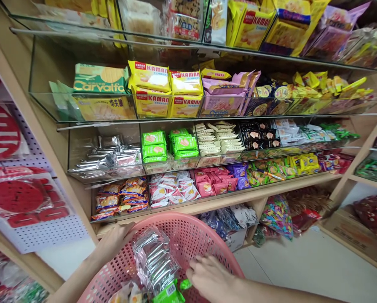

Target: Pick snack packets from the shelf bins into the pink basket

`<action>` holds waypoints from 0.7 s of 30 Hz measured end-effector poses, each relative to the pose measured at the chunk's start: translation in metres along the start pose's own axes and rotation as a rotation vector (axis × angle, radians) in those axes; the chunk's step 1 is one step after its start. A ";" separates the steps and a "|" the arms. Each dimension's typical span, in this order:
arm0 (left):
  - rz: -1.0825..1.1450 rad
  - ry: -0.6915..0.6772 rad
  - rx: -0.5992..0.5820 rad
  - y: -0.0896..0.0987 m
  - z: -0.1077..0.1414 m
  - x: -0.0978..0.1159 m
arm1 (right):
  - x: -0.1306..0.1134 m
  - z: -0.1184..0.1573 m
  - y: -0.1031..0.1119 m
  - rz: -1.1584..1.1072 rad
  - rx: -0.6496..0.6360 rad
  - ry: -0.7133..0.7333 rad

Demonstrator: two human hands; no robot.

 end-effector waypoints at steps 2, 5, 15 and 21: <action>0.006 0.003 0.002 0.001 -0.001 0.001 | -0.010 -0.006 0.011 0.050 0.141 0.023; 0.010 0.006 0.005 0.002 -0.001 0.003 | -0.034 -0.021 0.012 0.160 0.342 0.083; 0.013 0.008 0.003 0.003 0.000 0.004 | -0.067 -0.045 -0.034 0.418 0.626 0.035; -0.023 0.017 -0.008 -0.001 -0.002 0.001 | -0.064 -0.043 -0.044 0.386 0.558 0.023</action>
Point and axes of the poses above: each hand's wrist, its own z-axis away from the middle knuckle, its own y-axis out of the back of the hand, x = y × z, the point moved 4 cm from there along -z, towards the middle knuckle, and after that the axes turned 8 degrees about z, right-handed, at the moved point
